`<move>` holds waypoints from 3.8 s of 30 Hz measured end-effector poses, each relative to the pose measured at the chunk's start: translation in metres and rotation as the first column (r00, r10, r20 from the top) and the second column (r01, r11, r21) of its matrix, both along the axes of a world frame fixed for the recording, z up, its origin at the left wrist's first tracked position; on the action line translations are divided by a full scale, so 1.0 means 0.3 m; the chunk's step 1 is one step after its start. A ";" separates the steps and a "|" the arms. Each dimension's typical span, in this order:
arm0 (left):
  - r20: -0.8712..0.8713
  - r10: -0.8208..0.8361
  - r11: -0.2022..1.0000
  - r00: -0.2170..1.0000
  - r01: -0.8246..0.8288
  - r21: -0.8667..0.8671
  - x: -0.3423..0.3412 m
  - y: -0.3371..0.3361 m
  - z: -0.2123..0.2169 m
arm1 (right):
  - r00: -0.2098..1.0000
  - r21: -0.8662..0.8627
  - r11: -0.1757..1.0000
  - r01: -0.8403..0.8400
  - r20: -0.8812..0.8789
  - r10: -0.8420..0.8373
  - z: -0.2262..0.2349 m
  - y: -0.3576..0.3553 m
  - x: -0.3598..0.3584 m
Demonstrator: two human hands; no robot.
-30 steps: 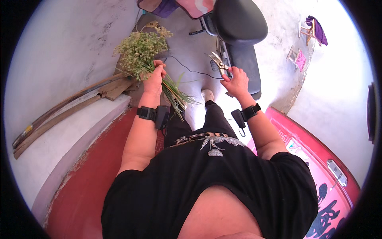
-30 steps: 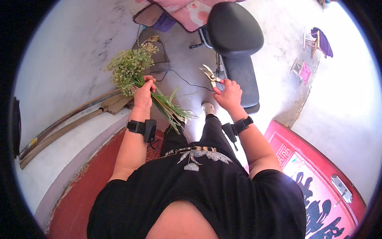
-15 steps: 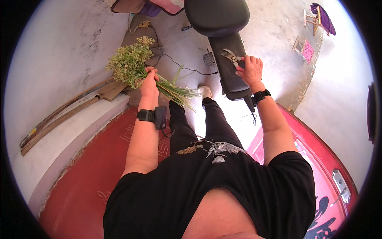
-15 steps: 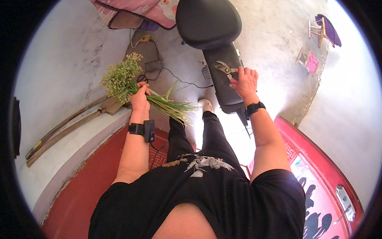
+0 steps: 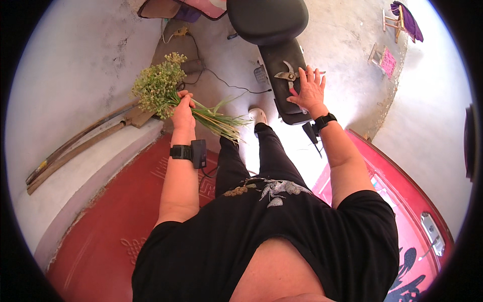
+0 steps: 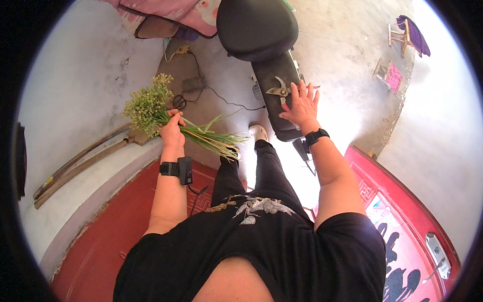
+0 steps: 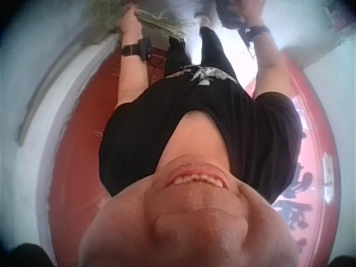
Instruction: The person uses pruning shears to trim a bunch of flowering green plants in a garden area, then carries the trimmed bunch into a garage and places it on the floor.
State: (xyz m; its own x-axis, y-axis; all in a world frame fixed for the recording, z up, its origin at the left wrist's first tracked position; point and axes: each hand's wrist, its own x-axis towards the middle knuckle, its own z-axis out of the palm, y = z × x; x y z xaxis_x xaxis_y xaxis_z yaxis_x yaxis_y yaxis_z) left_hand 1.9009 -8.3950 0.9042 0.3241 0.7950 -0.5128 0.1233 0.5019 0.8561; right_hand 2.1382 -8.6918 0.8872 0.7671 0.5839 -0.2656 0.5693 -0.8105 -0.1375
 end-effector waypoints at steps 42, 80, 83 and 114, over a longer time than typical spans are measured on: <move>-0.278 0.111 0.942 0.954 -0.012 0.334 -0.975 0.448 0.113 | -0.107 0.315 0.786 0.532 -0.896 0.432 0.160 1.431 -1.240; -0.423 0.415 0.908 0.805 -0.395 0.140 -0.966 0.758 -0.885 | 0.680 0.222 0.793 -0.567 -0.418 0.603 -1.857 2.091 -0.906; -0.352 0.451 0.891 0.820 -0.393 0.228 -0.981 0.729 -0.888 | 0.533 0.254 0.722 -0.643 -0.528 0.661 -1.905 2.147 -0.903; 0.083 0.571 0.821 0.817 -0.568 -0.061 -0.888 0.707 0.074 | 0.596 0.401 0.843 -0.358 -0.598 0.537 -0.273 1.434 -0.662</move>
